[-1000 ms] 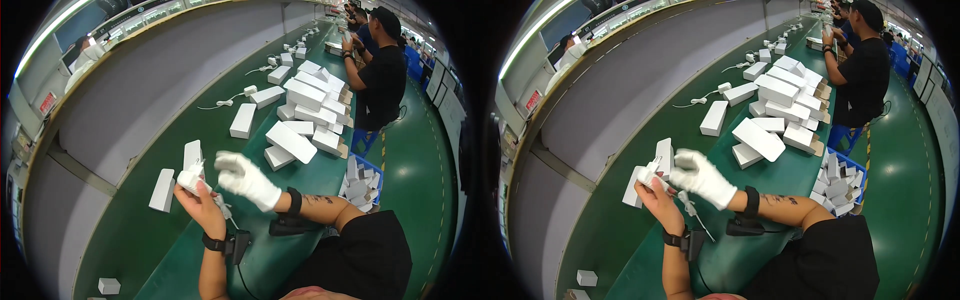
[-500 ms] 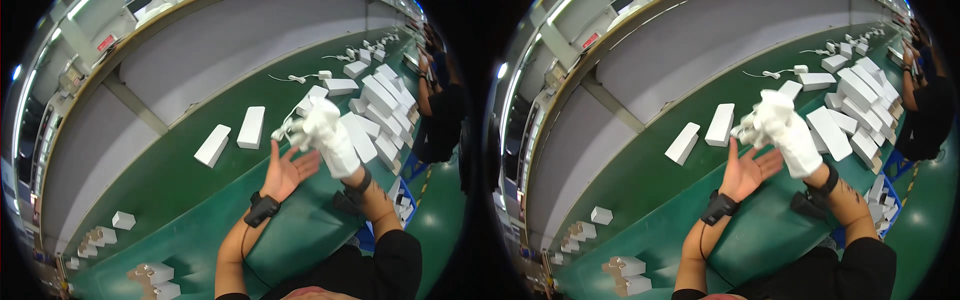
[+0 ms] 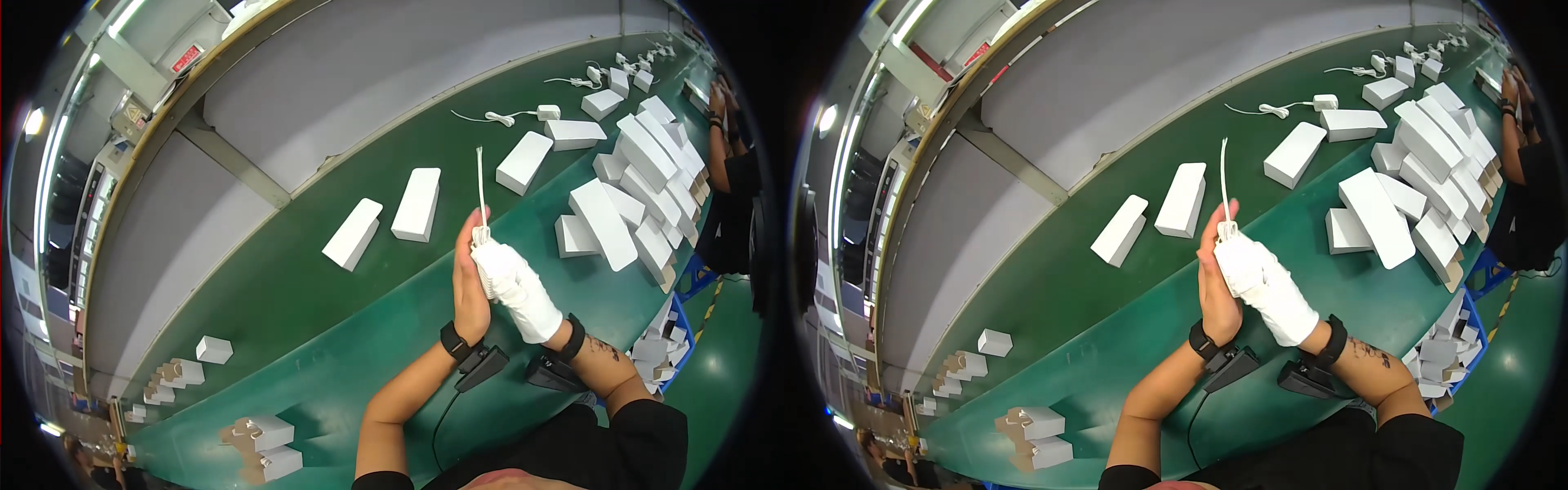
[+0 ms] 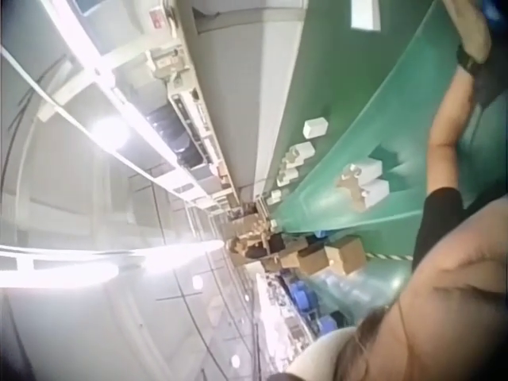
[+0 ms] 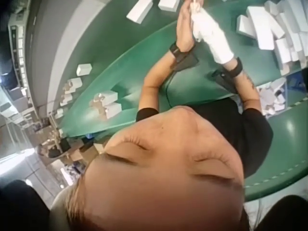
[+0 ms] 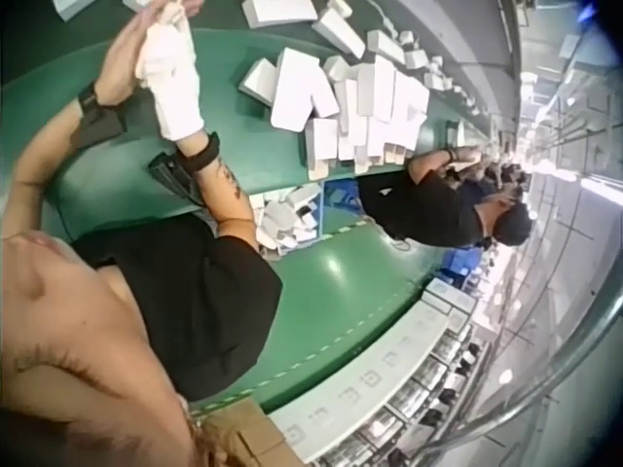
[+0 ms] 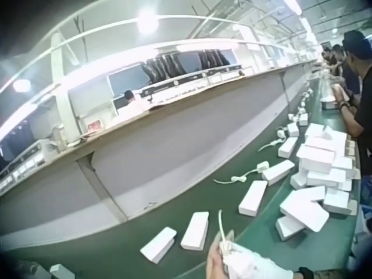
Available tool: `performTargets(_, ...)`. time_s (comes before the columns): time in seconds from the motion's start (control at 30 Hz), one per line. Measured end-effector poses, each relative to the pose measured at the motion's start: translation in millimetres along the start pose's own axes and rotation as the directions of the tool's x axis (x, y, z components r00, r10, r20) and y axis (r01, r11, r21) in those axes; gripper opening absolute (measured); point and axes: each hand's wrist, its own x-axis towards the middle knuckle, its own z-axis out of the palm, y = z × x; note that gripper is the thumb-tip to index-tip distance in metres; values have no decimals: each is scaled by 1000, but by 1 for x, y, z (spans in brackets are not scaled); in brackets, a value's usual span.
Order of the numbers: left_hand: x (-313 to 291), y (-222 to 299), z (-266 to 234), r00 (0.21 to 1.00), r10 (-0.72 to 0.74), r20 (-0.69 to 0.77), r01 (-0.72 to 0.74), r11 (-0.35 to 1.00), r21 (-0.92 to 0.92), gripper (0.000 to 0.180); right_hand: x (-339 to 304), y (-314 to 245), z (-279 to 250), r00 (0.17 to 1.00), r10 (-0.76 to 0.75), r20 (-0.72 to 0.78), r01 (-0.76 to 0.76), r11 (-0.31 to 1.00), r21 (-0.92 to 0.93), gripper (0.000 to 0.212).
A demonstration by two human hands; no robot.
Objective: The person packages power adapters by hand, picking up an adapter and a white box, inserting the adapter into the box, and closing the box flaps. The person then places the filled box onto the conveyor belt and repeats the process.
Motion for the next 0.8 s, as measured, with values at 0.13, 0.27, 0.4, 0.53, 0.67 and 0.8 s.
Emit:
performTargets(0.13,6,-3,-7,979,201,13,-192,907,375,70,7,5,-10,998,-19,-66,18,1000,-12,41)
performTargets(0.27,54,16,-70,954,270,133,-93,-156,983,89,7,-20,-33,997,-14,-74,19,997,68,48)
performTargets(0.4,72,38,-187,868,-167,-467,351,-458,817,97,-4,-49,-26,998,-32,57,23,988,154,60)
performTargets(0.53,54,74,-264,903,-273,-333,376,124,918,88,-21,-71,-7,942,118,313,-224,919,325,66)
performTargets(0.67,30,81,-188,933,-356,-45,286,662,693,82,-32,-74,-18,875,261,408,-400,865,304,70)
performTargets(0.8,9,92,-130,849,-511,136,291,667,686,89,-24,-70,-23,804,341,487,-500,831,244,67)
